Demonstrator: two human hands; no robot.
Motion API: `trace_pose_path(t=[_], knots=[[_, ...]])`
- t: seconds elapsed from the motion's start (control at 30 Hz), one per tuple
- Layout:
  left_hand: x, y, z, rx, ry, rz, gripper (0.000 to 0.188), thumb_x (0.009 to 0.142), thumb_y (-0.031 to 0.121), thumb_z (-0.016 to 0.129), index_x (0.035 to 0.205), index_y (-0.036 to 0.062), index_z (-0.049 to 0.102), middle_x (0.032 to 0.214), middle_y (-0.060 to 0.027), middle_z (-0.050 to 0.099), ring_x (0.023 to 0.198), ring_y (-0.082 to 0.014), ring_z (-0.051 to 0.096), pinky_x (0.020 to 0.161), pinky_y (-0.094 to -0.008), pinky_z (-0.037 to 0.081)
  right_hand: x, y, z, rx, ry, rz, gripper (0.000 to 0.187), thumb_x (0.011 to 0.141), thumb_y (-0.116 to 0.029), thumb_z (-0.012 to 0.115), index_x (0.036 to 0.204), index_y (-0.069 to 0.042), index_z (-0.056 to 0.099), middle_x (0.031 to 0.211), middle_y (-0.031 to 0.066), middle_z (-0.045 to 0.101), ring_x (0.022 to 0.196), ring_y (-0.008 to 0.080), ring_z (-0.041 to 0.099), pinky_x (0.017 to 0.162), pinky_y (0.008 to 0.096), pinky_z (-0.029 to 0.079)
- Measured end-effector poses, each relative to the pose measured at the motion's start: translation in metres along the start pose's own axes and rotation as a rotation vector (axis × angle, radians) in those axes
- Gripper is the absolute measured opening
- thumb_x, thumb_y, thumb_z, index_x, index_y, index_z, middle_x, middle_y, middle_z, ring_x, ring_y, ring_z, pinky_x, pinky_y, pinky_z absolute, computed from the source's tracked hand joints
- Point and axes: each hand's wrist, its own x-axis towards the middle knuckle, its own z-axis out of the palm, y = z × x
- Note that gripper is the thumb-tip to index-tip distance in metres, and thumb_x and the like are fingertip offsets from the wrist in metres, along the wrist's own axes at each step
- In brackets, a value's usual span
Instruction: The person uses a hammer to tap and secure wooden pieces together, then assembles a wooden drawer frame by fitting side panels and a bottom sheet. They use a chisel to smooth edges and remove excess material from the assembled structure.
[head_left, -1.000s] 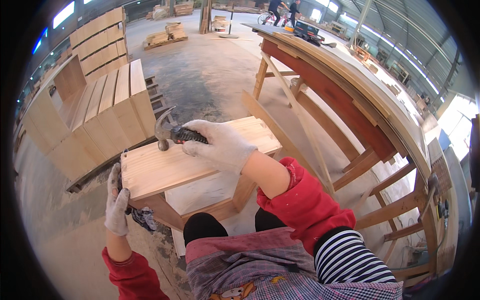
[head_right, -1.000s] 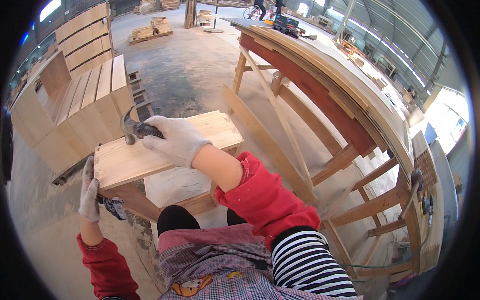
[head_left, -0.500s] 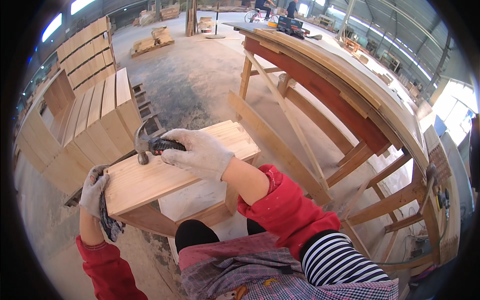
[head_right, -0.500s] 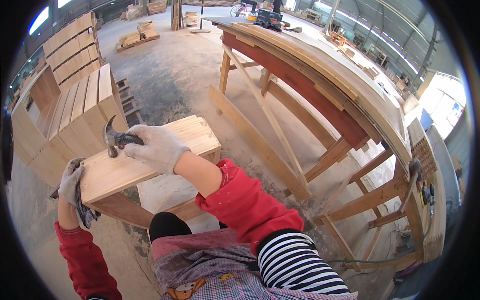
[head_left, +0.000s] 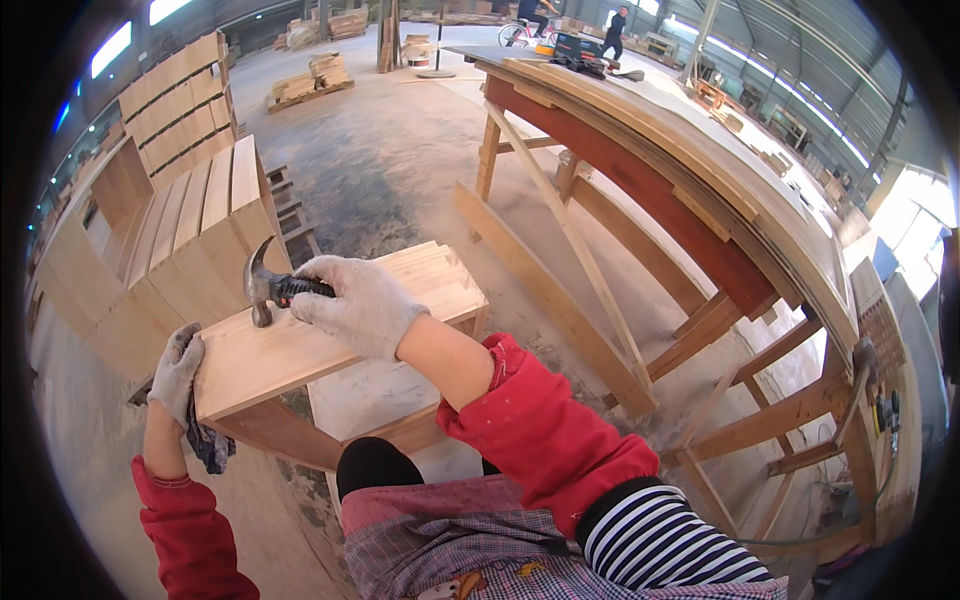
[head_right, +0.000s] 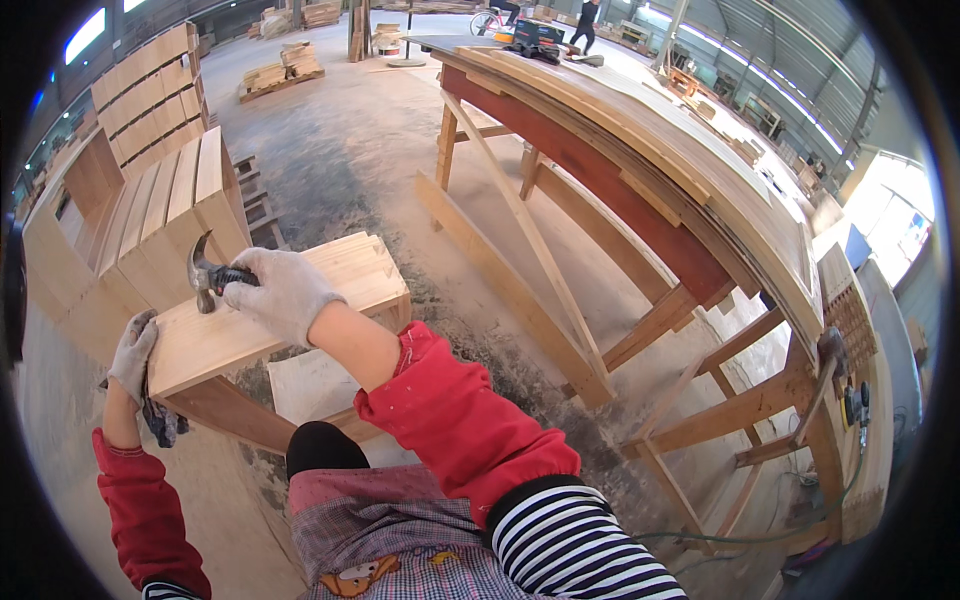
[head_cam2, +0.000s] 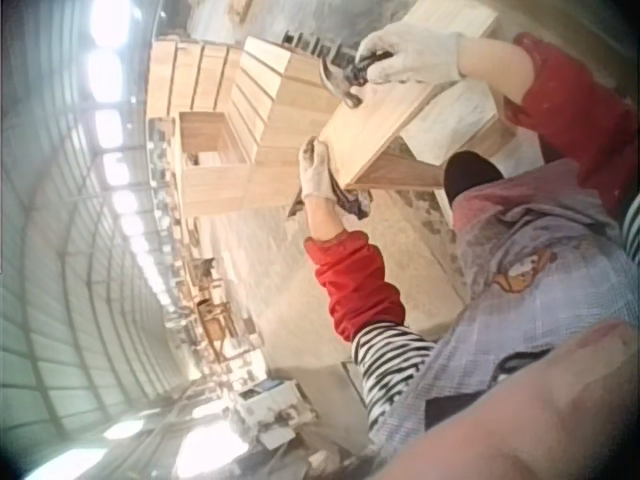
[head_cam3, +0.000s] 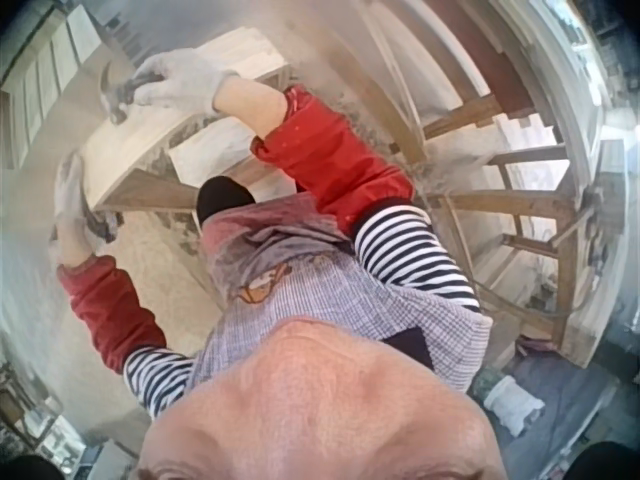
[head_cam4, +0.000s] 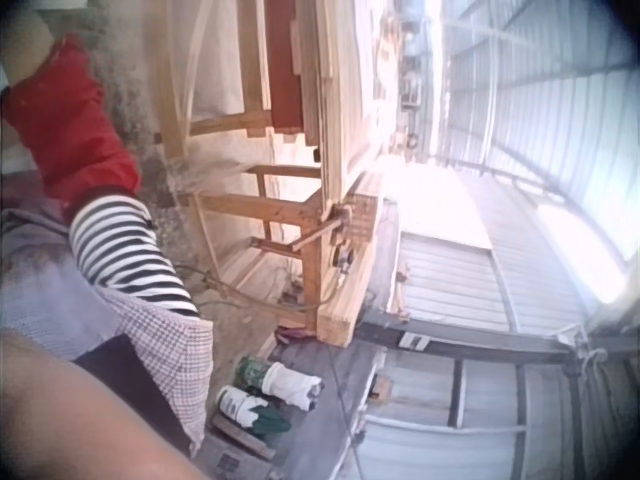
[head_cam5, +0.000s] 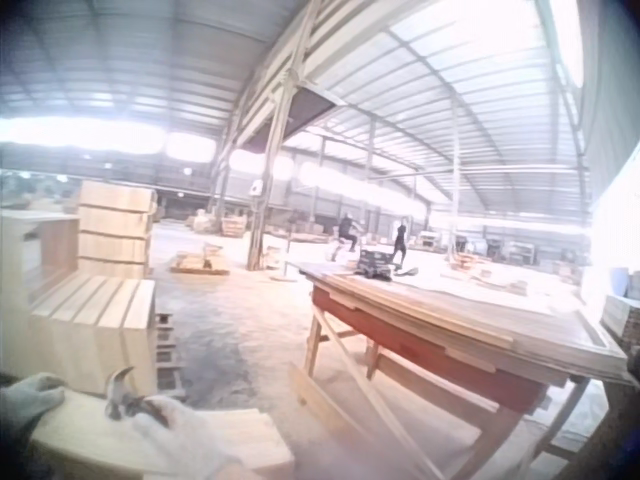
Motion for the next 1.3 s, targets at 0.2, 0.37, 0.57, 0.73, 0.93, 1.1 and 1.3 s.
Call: trace_pose_path(t=[0.2, 0.37, 0.57, 0.73, 0.93, 1.1, 1.3], knots=[[-0.074, 0.014, 0.012, -0.003, -0.044, 0.005, 0.063, 0.093, 0.025, 0.062, 0.144, -0.0030, 0.037, 0.136, -0.0104, 0.049, 0.124, -0.0175, 0.047, 0.107, -0.0290, 0.035, 0.005, 0.013, 0.012, -0.041, 0.030, -0.074, 0.029, 0.090, -0.022, 0.064, 0.110, -0.002, 0.065, 0.077, 0.0013, 0.060, 0.064, 0.0065, 0.053, 0.057, 0.0246, 0.045], [-0.096, 0.001, 0.026, 0.044, -0.006, 0.186, 0.083, 0.082, 0.035, 0.073, 0.145, -0.0018, 0.034, 0.138, -0.0140, 0.046, 0.128, -0.0229, 0.044, 0.110, -0.0338, 0.033, -0.009, -0.029, 0.013, 0.017, 0.049, 0.164, 0.035, 0.090, -0.027, 0.062, 0.115, -0.003, 0.064, 0.070, 0.0002, 0.056, 0.052, 0.0050, 0.047, 0.045, 0.0212, 0.037], [-0.108, -0.015, 0.047, 0.565, 0.302, 0.270, 0.075, 0.079, 0.025, 0.074, 0.141, 0.0016, 0.040, 0.136, -0.0216, 0.048, 0.125, -0.0373, 0.049, 0.105, -0.0393, 0.041, -0.007, -0.043, 0.030, -0.031, 0.015, 0.221, 0.032, 0.088, -0.019, 0.066, 0.113, 0.001, 0.062, 0.083, 0.0018, 0.060, 0.068, 0.0065, 0.053, 0.059, 0.0219, 0.044], [-0.108, -0.019, 0.061, 0.595, 0.423, 0.280, 0.064, 0.080, 0.016, 0.068, 0.138, 0.0027, 0.044, 0.130, -0.0222, 0.052, 0.117, -0.0408, 0.052, 0.099, -0.0433, 0.045, -0.011, -0.067, 0.064, -0.034, -0.042, 0.012, 0.036, 0.089, -0.016, 0.066, 0.120, 0.001, 0.059, 0.096, 0.0030, 0.059, 0.079, 0.0103, 0.054, 0.072, 0.0244, 0.048], [-0.107, -0.017, 0.066, 0.615, 0.428, 0.265, 0.064, 0.080, 0.016, 0.068, 0.138, 0.0054, 0.044, 0.128, -0.0221, 0.052, 0.116, -0.0412, 0.053, 0.098, -0.0447, 0.045, 0.001, -0.046, 0.096, -0.188, -0.258, -0.151, 0.036, 0.088, -0.015, 0.065, 0.120, 0.000, 0.059, 0.095, 0.0152, 0.065, 0.082, 0.0134, 0.060, 0.078, 0.0275, 0.049], [-0.111, -0.015, 0.062, 0.568, 0.458, 0.264, 0.060, 0.080, 0.012, 0.067, 0.135, 0.0010, 0.047, 0.130, -0.0236, 0.052, 0.117, -0.0430, 0.052, 0.099, -0.0430, 0.044, 0.009, -0.077, 0.104, -0.170, -0.039, -0.213, 0.034, 0.088, -0.018, 0.064, 0.118, -0.003, 0.060, 0.091, 0.0159, 0.067, 0.077, 0.0218, 0.066, 0.074, 0.0313, 0.051], [-0.111, -0.014, 0.064, 0.584, 0.471, 0.238, 0.062, 0.080, 0.015, 0.067, 0.137, 0.0029, 0.046, 0.131, -0.0224, 0.052, 0.118, -0.0423, 0.051, 0.100, -0.0437, 0.043, 0.025, -0.055, 0.101, -0.381, -0.147, -0.221, 0.032, 0.088, -0.023, 0.063, 0.115, -0.007, 0.060, 0.088, 0.0202, 0.065, 0.079, 0.0364, 0.066, 0.072, 0.0383, 0.052]])
